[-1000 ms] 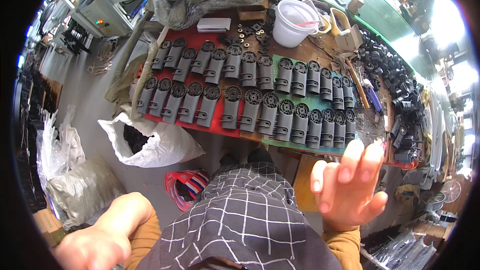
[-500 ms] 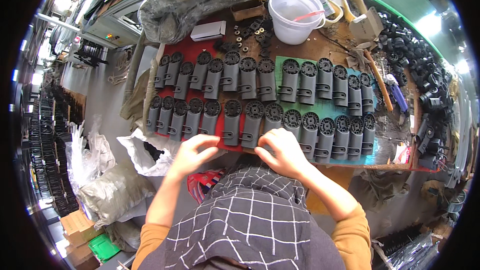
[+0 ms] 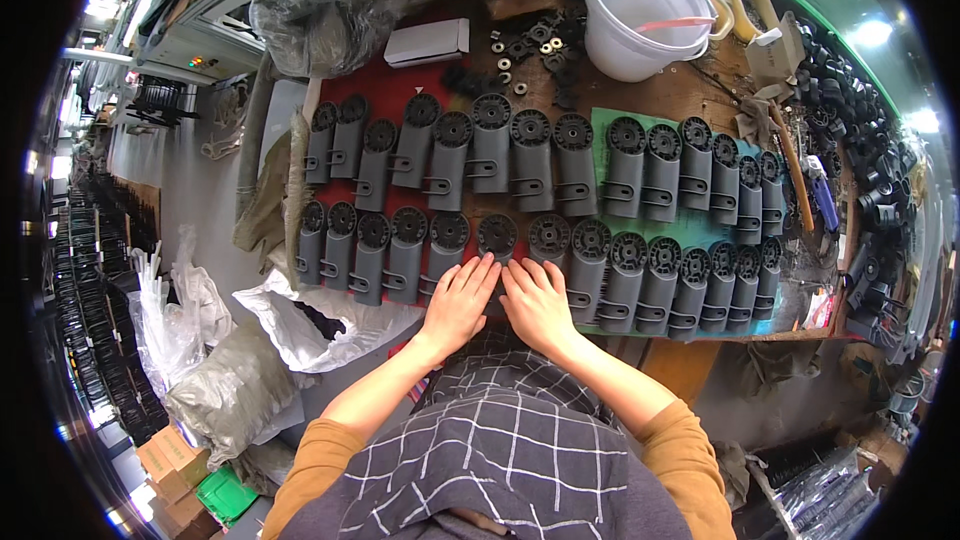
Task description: The person assembles small wheel components by inserting bearings and washers into gray plastic housings. They use a toothbrush to clean parts, retrieve metal washers from a bag, and apply hot glue with a glue gun to secure components. The person repeatedly handles multiple housings and small metal parts on a cluttered workbench.
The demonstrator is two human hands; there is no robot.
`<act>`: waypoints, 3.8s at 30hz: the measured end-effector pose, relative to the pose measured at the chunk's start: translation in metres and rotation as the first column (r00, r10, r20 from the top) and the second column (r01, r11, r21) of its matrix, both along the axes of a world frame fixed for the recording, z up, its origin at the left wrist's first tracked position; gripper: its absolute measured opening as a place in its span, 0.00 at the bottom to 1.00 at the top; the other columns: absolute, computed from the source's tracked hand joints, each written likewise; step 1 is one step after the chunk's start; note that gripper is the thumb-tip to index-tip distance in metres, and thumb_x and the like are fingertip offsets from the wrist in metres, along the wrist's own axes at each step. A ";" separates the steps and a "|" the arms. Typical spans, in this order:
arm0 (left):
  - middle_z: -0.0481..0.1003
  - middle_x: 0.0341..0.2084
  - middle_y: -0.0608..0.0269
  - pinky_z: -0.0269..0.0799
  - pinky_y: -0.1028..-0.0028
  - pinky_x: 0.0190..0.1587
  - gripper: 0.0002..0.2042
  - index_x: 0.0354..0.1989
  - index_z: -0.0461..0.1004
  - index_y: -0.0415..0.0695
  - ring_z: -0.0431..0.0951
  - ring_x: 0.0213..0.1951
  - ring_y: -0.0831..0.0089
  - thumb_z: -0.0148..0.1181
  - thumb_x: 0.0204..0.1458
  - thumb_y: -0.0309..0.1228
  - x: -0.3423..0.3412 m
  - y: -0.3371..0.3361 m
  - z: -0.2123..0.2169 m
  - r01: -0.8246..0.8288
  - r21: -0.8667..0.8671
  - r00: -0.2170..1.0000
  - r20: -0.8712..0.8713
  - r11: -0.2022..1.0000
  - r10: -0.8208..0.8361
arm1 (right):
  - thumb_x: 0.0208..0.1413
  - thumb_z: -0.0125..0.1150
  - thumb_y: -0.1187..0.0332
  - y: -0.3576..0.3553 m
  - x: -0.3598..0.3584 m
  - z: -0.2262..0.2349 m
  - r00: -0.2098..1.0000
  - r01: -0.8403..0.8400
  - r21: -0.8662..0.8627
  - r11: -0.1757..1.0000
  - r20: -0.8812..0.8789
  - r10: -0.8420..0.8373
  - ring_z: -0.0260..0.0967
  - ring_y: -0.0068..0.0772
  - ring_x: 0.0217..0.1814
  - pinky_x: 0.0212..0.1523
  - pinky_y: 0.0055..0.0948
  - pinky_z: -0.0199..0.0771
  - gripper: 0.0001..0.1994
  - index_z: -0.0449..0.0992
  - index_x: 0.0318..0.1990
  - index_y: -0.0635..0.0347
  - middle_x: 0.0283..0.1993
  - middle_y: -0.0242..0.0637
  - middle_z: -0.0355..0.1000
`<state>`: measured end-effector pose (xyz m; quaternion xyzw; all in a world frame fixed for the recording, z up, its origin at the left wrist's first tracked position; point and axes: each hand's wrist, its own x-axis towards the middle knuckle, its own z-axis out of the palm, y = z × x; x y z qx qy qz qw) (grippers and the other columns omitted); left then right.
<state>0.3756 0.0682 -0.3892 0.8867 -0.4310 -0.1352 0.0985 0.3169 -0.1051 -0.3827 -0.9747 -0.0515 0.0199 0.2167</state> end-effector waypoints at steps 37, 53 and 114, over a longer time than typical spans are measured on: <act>0.68 0.58 0.63 0.58 0.60 0.61 0.31 0.56 0.71 0.44 0.63 0.57 0.59 0.69 0.40 0.42 0.022 0.001 0.015 -0.040 -0.191 0.992 -0.123 0.981 0.017 | 0.50 0.61 0.67 0.000 0.016 0.004 0.983 0.174 -0.035 0.984 0.068 -0.172 0.60 0.33 0.63 0.64 0.39 0.51 0.19 0.75 0.51 0.60 0.59 0.31 0.69; 0.61 0.64 0.58 0.42 0.54 0.69 0.54 0.67 0.55 0.40 0.58 0.67 0.68 0.74 0.28 0.51 0.020 0.000 0.006 0.100 0.058 0.994 -0.043 0.993 -0.097 | 0.50 0.64 0.57 -0.024 -0.030 -0.007 0.980 0.194 -0.146 0.970 -0.018 -0.199 0.56 0.36 0.68 0.68 0.42 0.46 0.30 0.68 0.61 0.57 0.65 0.34 0.63; 0.76 0.45 0.58 0.67 0.63 0.53 0.16 0.46 0.75 0.42 0.75 0.48 0.58 0.64 0.47 0.25 0.030 -0.010 0.032 -0.850 -0.394 0.510 -0.453 0.349 0.731 | 0.47 0.69 0.57 -0.039 0.390 -0.041 0.996 -0.047 -0.243 0.969 -0.088 0.026 0.76 0.54 0.37 0.37 0.42 0.76 0.18 0.78 0.29 0.68 0.31 0.54 0.76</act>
